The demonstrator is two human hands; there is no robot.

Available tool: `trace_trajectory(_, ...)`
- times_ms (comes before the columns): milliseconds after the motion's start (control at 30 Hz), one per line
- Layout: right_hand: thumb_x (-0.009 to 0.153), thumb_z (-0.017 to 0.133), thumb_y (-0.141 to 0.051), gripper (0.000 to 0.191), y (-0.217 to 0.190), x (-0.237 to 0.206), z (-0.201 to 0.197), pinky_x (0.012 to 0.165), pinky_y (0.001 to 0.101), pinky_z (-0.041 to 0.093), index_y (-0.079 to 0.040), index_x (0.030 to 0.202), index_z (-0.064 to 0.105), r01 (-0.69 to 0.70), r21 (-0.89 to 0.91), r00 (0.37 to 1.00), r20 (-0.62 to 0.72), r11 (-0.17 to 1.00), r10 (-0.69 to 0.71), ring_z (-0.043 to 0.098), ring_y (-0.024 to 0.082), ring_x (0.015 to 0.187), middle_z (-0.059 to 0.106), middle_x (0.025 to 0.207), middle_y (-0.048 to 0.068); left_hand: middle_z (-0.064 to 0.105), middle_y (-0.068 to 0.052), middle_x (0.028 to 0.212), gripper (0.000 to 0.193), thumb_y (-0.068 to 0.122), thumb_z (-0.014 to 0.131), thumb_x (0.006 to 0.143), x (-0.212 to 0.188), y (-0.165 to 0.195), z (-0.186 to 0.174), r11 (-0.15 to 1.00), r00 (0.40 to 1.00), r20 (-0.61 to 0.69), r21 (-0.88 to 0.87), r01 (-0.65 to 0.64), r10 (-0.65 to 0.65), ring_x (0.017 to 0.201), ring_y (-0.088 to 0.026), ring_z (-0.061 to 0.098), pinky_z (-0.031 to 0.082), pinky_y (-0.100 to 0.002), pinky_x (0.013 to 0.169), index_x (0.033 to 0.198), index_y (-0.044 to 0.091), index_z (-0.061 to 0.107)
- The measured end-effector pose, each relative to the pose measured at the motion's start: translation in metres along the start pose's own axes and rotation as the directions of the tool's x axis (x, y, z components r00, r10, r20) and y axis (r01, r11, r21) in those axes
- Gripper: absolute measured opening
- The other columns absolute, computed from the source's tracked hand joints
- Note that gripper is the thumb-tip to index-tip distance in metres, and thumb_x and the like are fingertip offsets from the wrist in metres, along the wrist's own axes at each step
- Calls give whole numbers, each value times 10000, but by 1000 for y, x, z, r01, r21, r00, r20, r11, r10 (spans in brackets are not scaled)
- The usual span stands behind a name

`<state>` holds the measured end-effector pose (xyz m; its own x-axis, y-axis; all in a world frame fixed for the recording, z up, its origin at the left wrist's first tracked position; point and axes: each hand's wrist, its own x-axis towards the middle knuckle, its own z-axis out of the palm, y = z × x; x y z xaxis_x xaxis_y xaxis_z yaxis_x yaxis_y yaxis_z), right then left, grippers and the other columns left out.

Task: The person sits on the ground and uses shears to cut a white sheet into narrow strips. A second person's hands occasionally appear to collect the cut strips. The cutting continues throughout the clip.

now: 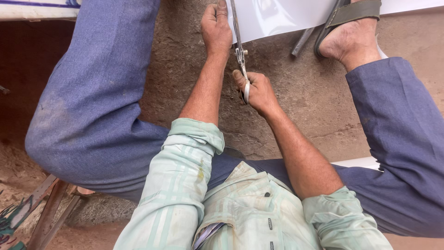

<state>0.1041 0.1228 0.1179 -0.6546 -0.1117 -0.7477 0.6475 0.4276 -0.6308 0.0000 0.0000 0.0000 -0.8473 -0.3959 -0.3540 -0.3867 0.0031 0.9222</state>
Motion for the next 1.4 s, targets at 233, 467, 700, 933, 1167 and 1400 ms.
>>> trace_trajectory(233, 894, 543, -736, 662, -10, 6, -1, 400, 286, 471, -106, 698, 604, 0, 94, 1000, 14, 996, -1, 566, 101, 467, 539, 548, -3, 537, 57, 617, 411, 479, 500, 1054, -2, 6, 1, 1000, 1000, -12, 1, -20, 20, 527, -35, 518, 450, -226, 447, 812, 155, 577)
trace_trajectory(467, 883, 537, -751, 677, -13, 7, 4, 395, 273, 483, -102, 699, 600, 17, 86, 1000, -12, 996, -16, 584, 94, 474, 547, 558, -8, 516, 64, 616, 418, 483, 498, 1057, 0, 5, 0, 999, 999, -1, -28, -37, 37, 529, -34, 499, 443, -228, 444, 805, 158, 571)
trace_trajectory(700, 875, 522, -771, 698, -17, 13, 2, 399, 273, 497, -105, 684, 603, 17, 135, 1000, 7, 991, -18, 578, 94, 476, 537, 562, -12, 500, 67, 625, 418, 469, 512, 1068, -1, 8, -2, 999, 999, -5, -8, -52, 52, 539, -37, 482, 435, -225, 456, 792, 159, 555)
trace_trajectory(933, 858, 503, -786, 702, -17, 15, 3, 381, 279, 484, -113, 673, 575, 12, 115, 1000, 10, 993, -13, 570, 96, 462, 519, 542, -12, 517, 65, 616, 397, 451, 518, 1054, -3, 10, -1, 1000, 999, -27, 25, -17, 18, 516, -31, 499, 439, -223, 429, 789, 160, 563)
trace_trajectory(1167, 856, 496, -785, 704, -19, 15, 3, 375, 267, 475, -107, 684, 580, 40, 89, 999, 13, 995, -42, 578, 100, 448, 528, 529, -14, 518, 60, 621, 386, 436, 524, 1056, -3, 11, -1, 999, 1000, -7, -35, -12, 11, 515, -33, 490, 430, -217, 433, 801, 151, 573)
trace_trajectory(1400, 839, 523, -781, 697, -20, 18, 3, 382, 271, 500, -101, 718, 615, 3, 186, 1000, 26, 982, -8, 575, 99, 463, 530, 562, -9, 574, 59, 642, 388, 446, 518, 1051, -2, 11, -2, 998, 999, -6, -59, -34, 33, 546, -34, 539, 473, -223, 452, 813, 152, 604)
